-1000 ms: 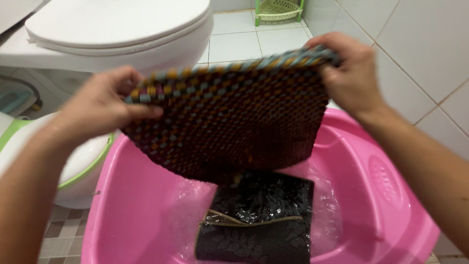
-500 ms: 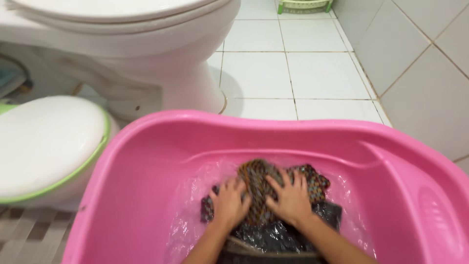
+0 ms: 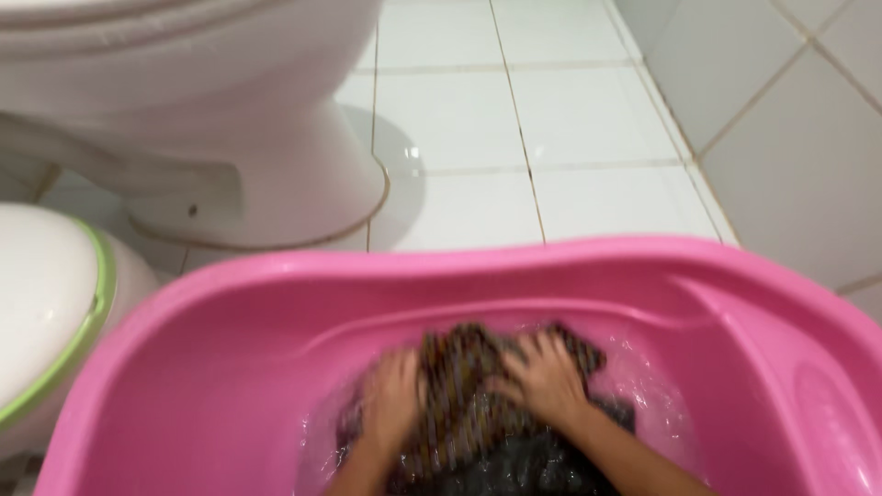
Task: The person washes two cloths by hand in a pink plastic basin placed on the bathroom floor. They submerge, scrub, and wring out a patterned cloth and a dark striped cloth, using a blue bucket and scoop to transfer water between containers.
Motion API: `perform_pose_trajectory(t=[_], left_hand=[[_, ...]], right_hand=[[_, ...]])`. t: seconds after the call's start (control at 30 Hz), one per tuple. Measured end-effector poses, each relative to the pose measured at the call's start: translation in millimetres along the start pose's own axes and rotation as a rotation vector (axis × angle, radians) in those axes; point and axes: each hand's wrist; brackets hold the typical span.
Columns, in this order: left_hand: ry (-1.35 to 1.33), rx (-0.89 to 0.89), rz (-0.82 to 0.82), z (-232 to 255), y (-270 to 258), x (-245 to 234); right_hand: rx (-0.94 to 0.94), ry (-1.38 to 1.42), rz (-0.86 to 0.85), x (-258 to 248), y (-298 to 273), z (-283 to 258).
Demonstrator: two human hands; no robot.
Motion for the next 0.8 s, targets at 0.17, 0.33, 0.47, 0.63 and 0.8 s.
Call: perform_pose_trajectory(t=[0.17, 0.33, 0.47, 0.63, 0.8], left_hand=[[0.079, -0.195, -0.074, 14.3, 58.8, -20.6], [-0.230, -0.353, -0.206, -7.8, 64.9, -150.6], [-0.283, -0.195, -0.077, 10.5, 71.8, -260.1], [-0.454, -0.205, 0.041, 47.1, 86.6, -399.9], [-0.554, -0.392, -0.124, 68.5, 80.5, -466.7]], right_hand=[[0.542, 0.190, -0.535, -43.5, 54.7, -3.3], [0.580, 0.612, -0.445, -123.4, 43.9, 21.2], [0.442, 0.677, -0.150, -202.9, 75.2, 33.4], [0.240, 0.920, 0.304, -338.3, 112.2, 14.7], [0.324, 1.014, 0.302, -391.4, 115.8, -1.3]])
Point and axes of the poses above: each hand's wrist, its own y-axis towards the middle knuckle, its own x-axis out of the palm, z = x × y, and after that the axes turned 9 degrees about z, right-handed
